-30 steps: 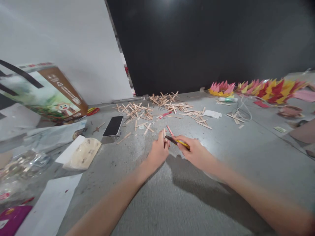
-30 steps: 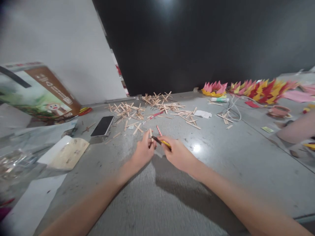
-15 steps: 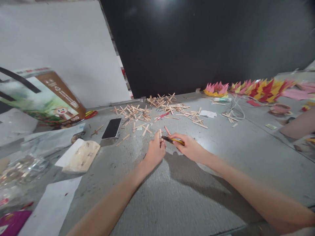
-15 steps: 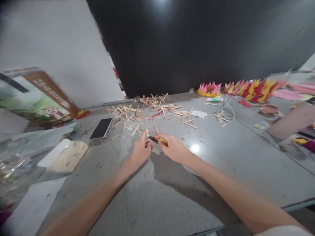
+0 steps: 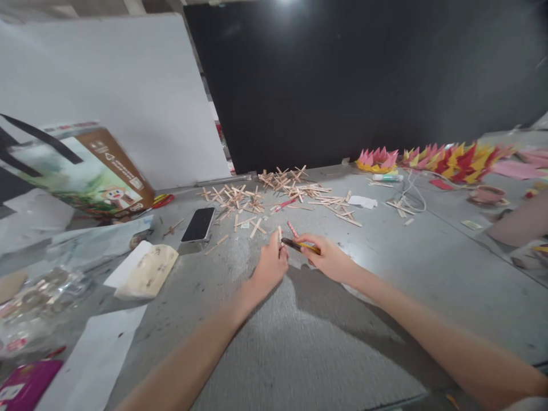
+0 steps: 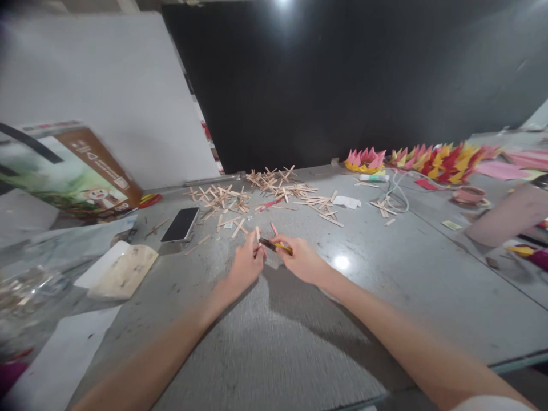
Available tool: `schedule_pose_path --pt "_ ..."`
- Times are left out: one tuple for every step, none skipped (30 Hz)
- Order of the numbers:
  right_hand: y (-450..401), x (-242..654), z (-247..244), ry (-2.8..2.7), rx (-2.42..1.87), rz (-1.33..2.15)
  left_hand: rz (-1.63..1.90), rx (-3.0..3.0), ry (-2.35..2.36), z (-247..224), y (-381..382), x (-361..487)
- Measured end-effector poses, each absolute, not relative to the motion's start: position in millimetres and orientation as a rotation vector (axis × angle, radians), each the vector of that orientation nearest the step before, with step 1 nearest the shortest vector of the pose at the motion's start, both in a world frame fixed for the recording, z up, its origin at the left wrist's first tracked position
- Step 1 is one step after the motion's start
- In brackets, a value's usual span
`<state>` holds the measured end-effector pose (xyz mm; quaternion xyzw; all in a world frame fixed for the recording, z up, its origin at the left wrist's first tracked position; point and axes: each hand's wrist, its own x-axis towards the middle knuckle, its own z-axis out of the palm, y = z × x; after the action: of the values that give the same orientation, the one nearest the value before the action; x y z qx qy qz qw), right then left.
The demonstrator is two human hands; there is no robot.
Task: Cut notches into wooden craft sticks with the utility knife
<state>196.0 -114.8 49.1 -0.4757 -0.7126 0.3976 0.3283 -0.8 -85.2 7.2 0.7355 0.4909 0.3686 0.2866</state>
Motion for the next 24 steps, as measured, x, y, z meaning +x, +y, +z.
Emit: schedule_pose_path --pt "-113.4 197.4 50.1 -1.857 -1.254 1.063 0.984 1.965 1.319 6.5 -84.8 -0.6" --pt "-112.6 197.8 49.8 -1.841 -1.255 1.082 0.987 1.959 1.323 6.2 -84.4 -0.4" --pt "-112.5 197.1 48.4 -1.819 -1.249 1.097 0.995 1.944 1.324 6.1 -84.1 -0.4" --pt "-113.1 195.4 46.2 -1.795 -1.239 1.105 1.006 1.922 1.323 6.1 -83.9 -0.5" --pt "-114.1 193.0 43.4 -1.772 -1.226 1.101 1.021 1.896 1.319 6.2 -83.7 -0.6" --pt "-115.4 190.3 40.6 -1.754 -1.214 1.088 1.035 1.87 1.315 6.2 -83.7 -0.8" --pt "-116.7 187.6 38.2 -1.742 -1.205 1.073 1.046 1.852 1.31 6.1 -83.6 -1.1" --pt "-117.8 185.3 36.4 -1.735 -1.2 1.062 1.054 1.843 1.304 5.7 -83.6 -1.3" --pt "-118.7 183.6 35.3 -1.733 -1.2 1.059 1.06 1.841 1.3 5.1 -83.6 -1.5" --pt "-119.1 182.7 35.0 -1.731 -1.205 1.063 1.063 1.842 1.297 4.6 -83.5 -1.6" --pt "-119.3 182.4 35.3 -1.733 -1.212 1.071 1.066 1.843 1.297 4.1 -83.5 -1.7" --pt "-119.2 182.9 36.0 -1.738 -1.22 1.081 1.065 1.847 1.296 3.8 -83.5 -1.7" --pt "-118.9 183.8 37.1 -1.744 -1.225 1.089 1.061 1.854 1.296 3.8 -83.5 -1.6" --pt "-118.5 185.1 38.3 -1.75 -1.228 1.093 1.052 1.868 1.299 4.2 -83.7 -1.5" --pt "-118.1 186.5 39.5 -1.756 -1.228 1.102 1.039 1.888 1.304 4.9 -84.0 -1.2" --pt "-117.7 187.9 40.8 -1.76 -1.227 1.115 1.024 1.912 1.31 5.8 -84.3 -0.9" --pt "-117.3 189.2 42.0 -1.759 -1.224 1.134 1.011 1.933 1.318 6.9 -84.7 -0.5" --pt "-116.9 190.3 43.2 -1.752 -1.223 1.156 1.0 1.951 1.328 7.9 -85.2 0.0" --pt "-116.6 191.4 44.4 -1.743 -1.224 1.177 0.99 1.962 1.339 8.9 -85.6 0.6" --pt "-116.3 192.4 45.5 -1.733 -1.227 1.192 0.979 1.969 1.346 9.6 -86.0 1.2" --pt "-116.0 193.5 46.5 -1.727 -1.23 1.201 0.97 1.972 1.349 10.2 -86.4 1.8" --pt "-115.9 194.9 47.5 -1.726 -1.235 1.203 0.962 1.974 1.348 10.4 -86.7 2.3" --pt "-115.9 196.4 48.5 -1.732 -1.242 1.204 0.953 1.977 1.343 10.4 -86.8 2.8" --pt "-116.2 198.2 49.3 -1.741 -1.25 1.2 0.941 1.981 1.335 10.1 -86.8 3.1"
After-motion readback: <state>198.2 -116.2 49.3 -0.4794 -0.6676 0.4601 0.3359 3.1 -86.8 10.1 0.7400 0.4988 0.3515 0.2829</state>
